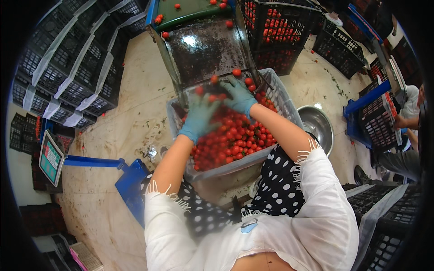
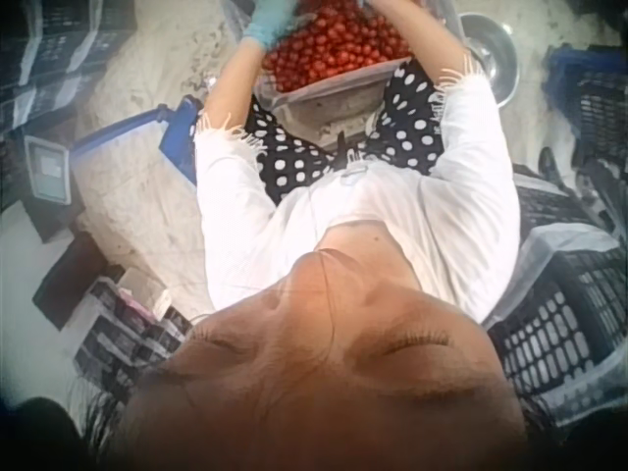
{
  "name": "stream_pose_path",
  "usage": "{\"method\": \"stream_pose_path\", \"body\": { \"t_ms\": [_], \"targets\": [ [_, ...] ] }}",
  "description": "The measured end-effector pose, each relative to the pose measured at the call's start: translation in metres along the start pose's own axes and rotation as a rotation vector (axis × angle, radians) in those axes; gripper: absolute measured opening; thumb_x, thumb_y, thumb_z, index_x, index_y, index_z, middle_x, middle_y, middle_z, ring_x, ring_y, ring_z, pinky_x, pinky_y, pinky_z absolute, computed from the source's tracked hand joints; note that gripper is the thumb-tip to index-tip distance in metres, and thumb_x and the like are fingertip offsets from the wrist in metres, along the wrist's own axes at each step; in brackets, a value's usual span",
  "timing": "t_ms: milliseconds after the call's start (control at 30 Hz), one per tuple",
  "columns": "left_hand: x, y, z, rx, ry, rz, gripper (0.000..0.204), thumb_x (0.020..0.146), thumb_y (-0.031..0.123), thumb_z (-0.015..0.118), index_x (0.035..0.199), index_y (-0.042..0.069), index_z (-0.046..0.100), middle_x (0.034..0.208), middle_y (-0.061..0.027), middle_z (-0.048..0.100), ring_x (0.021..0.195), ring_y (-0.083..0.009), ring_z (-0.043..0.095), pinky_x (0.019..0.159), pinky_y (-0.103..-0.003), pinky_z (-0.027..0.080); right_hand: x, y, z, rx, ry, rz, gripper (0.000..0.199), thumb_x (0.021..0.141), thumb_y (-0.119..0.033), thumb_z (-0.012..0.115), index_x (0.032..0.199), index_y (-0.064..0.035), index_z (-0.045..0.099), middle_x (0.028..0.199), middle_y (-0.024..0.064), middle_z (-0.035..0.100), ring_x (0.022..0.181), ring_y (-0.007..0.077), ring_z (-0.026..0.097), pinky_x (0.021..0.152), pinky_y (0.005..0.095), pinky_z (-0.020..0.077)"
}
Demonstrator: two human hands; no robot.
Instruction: The person sorts tomatoes from a conveyor belt into a plastic bin by hand and moves the bin to a digital scale.
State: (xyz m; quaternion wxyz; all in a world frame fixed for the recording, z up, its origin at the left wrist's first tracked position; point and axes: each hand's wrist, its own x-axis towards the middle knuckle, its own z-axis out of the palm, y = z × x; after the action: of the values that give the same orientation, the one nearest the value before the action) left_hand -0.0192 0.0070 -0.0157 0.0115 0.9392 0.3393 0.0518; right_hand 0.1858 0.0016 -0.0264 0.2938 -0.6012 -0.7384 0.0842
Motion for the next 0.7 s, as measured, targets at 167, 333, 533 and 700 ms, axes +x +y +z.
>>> {"method": "stream_pose_path", "body": {
  "t_ms": [167, 333, 533, 700],
  "targets": [
    [-0.018, -0.005, -0.010, -0.279, -0.187, 0.078, 0.064, 0.078, 0.048, 0.060, 0.132, 0.018, 0.044, 0.127, -0.0180, 0.048, 0.114, -0.0348, 0.048, 0.097, -0.039, 0.038, 0.000, -0.001, -0.001, 0.146, -0.300, -0.174, 0.046, 0.074, -0.019, 0.058, 0.118, -0.0083, 0.054, 0.119, 0.0144, 0.053, 0.109, 0.0320, 0.051, 0.094, 0.0378, 0.0414],
    [-0.029, 0.006, -0.034, -0.491, -0.561, -0.158, 0.056, 0.080, 0.045, 0.061, 0.121, 0.007, 0.054, 0.106, -0.0169, 0.062, 0.100, -0.0289, 0.059, 0.089, -0.035, 0.044, -0.003, -0.020, -0.014, -0.012, -0.690, -0.009, 0.049, 0.075, -0.031, 0.059, 0.118, -0.0092, 0.054, 0.110, 0.0165, 0.059, 0.101, 0.0332, 0.056, 0.090, 0.0383, 0.0439],
    [-0.036, -0.015, 0.013, -1.206, -0.238, -0.496, 0.045, 0.079, 0.041, 0.062, 0.112, 0.010, 0.060, 0.109, -0.0091, 0.062, 0.106, -0.0264, 0.053, 0.093, -0.037, 0.037, -0.009, -0.021, -0.009, -0.194, -0.805, 0.002, 0.040, 0.077, -0.030, 0.055, 0.110, -0.0076, 0.058, 0.109, 0.0170, 0.060, 0.102, 0.0349, 0.056, 0.089, 0.0409, 0.0442],
    [-0.021, 0.004, -0.010, -2.015, 0.176, -0.860, 0.045, 0.081, 0.040, 0.058, 0.119, 0.016, 0.055, 0.128, -0.0021, 0.051, 0.130, -0.0314, 0.023, 0.104, -0.053, 0.011, -0.017, -0.012, -0.005, -0.205, -0.776, -0.018, 0.047, 0.077, -0.033, 0.056, 0.117, -0.0084, 0.053, 0.118, 0.0206, 0.054, 0.113, 0.0414, 0.046, 0.093, 0.0463, 0.0402]
  ]
}}
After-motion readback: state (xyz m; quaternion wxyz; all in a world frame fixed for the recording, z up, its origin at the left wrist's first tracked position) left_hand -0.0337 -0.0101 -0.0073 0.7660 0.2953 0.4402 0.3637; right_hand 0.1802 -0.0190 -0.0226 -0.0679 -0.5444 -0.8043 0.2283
